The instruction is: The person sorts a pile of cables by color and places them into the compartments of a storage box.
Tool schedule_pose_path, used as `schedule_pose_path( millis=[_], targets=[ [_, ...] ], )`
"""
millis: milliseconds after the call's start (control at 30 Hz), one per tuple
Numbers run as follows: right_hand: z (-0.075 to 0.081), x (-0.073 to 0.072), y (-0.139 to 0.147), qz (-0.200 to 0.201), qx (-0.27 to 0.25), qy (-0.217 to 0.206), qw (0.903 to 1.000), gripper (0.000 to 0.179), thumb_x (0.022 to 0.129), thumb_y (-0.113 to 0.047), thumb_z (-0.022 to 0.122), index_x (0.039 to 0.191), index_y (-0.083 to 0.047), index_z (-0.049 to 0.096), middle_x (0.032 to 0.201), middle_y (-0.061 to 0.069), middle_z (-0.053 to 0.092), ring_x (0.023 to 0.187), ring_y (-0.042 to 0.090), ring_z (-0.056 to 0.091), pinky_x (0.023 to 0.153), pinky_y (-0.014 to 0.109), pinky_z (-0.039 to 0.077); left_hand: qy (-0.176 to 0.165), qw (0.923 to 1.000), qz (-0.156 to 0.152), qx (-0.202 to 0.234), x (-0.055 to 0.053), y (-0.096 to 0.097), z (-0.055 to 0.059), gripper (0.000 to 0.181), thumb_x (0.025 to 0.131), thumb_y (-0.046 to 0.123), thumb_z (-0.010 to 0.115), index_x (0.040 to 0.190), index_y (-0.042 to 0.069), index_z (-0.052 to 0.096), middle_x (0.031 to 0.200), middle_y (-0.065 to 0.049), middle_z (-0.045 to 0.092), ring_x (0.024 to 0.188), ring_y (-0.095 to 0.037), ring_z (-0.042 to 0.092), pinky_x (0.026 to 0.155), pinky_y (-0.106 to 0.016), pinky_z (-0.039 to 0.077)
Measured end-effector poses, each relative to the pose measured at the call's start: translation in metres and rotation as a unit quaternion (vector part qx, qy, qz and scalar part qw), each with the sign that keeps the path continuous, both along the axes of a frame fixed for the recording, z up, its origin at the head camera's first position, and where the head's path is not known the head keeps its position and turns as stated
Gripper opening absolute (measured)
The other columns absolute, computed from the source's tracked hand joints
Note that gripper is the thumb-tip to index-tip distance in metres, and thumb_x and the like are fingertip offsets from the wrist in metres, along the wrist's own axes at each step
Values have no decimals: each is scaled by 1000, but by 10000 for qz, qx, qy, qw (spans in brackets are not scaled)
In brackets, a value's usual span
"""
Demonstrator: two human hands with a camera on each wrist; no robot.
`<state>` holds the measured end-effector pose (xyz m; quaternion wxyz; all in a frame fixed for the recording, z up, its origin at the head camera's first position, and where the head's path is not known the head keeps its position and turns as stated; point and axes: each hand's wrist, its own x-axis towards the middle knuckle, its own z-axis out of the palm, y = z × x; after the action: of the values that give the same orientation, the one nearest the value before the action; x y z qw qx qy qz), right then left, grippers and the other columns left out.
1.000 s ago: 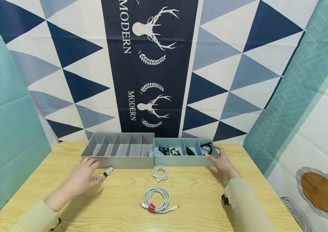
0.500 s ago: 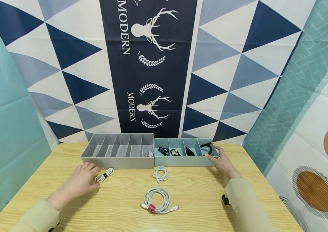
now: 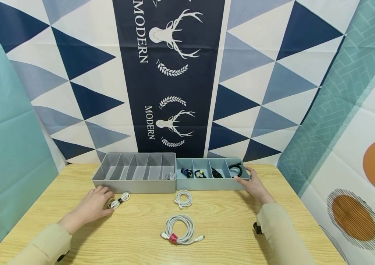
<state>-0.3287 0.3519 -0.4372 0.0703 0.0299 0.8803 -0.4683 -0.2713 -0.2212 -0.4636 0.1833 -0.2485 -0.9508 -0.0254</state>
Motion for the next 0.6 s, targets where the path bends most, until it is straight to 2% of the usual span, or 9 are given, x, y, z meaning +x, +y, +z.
schedule_pose_path(
  millis=[100,233,433,600],
  targets=[
    [0,0,0,-20,-7,-16,10000,92,92,-47,55,151,-7,-4,149,35,6,130,47,28,98,58,39,-84,10000,2,-37,-1,0,0,30,67,33,80,80,12,64,86,-2,58,83,-23,50,75,-42,43],
    [0,1,0,-16,7,-5,10000,93,92,-48,55,151,-7,-3,147,35,11,124,44,35,95,55,42,-181,9998,-23,-103,-2,1,-1,25,69,31,80,74,15,62,81,1,54,79,-20,47,71,-39,40],
    [0,2,0,10,31,13,10000,93,91,-49,55,151,-6,-2,141,34,22,109,36,43,86,44,45,-179,9998,-87,-56,-2,1,-2,26,68,29,81,72,15,59,77,3,51,76,-18,44,68,-37,38],
    [-1,2,1,4,50,49,10000,92,91,-48,55,151,-6,-1,139,33,25,108,35,44,84,42,46,-94,9999,-108,2,-1,1,-3,28,67,30,81,72,15,59,78,4,53,77,-18,45,71,-38,39]
  ],
)
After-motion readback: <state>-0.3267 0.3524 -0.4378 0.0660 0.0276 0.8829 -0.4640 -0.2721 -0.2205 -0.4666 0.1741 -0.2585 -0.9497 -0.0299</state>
